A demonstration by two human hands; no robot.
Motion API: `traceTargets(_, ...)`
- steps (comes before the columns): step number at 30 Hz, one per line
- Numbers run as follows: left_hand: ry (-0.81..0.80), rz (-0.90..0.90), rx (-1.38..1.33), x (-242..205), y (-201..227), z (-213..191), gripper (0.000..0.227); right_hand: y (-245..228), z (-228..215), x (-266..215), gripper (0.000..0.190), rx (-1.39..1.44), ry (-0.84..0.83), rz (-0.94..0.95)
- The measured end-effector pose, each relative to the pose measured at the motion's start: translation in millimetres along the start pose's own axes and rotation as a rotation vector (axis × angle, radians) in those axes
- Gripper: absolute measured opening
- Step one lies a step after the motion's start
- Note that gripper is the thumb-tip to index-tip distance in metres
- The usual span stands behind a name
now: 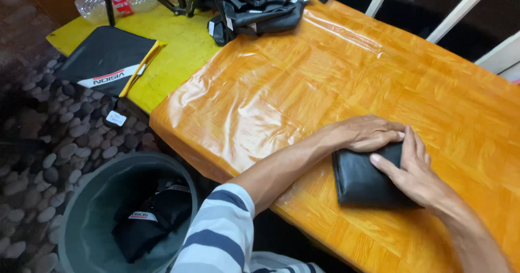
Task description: The person folds a black garment on a table, smoothing the fabric and folding the sides inward before rolling it into a compact rectangular shape.
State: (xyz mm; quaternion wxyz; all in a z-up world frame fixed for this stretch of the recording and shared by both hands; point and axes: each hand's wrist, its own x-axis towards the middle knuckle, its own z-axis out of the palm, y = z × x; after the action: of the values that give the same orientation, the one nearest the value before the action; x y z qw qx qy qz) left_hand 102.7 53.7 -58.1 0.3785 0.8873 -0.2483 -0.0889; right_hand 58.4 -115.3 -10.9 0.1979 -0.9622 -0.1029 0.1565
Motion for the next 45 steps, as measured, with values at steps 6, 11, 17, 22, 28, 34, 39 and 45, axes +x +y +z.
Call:
traceTargets(6,-0.018,-0.044,-0.01,-23,33,-24,0.062,-41,-75,22,0.08,-0.225,-0.112,-0.169)
traceTargets(11,-0.059,-0.124,-0.124,-33,47,-41,0.072,-169,-90,70,0.049,-0.23,0.165,-0.872)
traceTargets(17,-0.024,-0.114,-0.135,-32,41,-38,0.083,-309,-36,206,0.048,-0.215,0.253,-1.296)
traceTargets(22,0.206,0.097,-0.191,13,-14,16,0.071,-392,-3,229,0.051,-0.215,0.309,-1.32)
traceTargets(28,0.238,-0.051,-0.06,15,-56,48,0.089,-421,17,233,0.048,-0.266,0.289,-1.126)
traceTargets(34,0.041,0.004,-0.055,18,-19,14,0.068,-354,12,237,0.043,-0.418,0.32,-1.121)
traceTargets(39,-0.016,-0.006,-0.17,-22,18,-32,0.078,-237,4,187,0.035,-0.625,0.366,-1.058)
traceTargets(45,0.042,-0.095,0.08,-17,-45,-14,0.059,-153,7,89,0.042,-0.545,-0.159,-0.659)
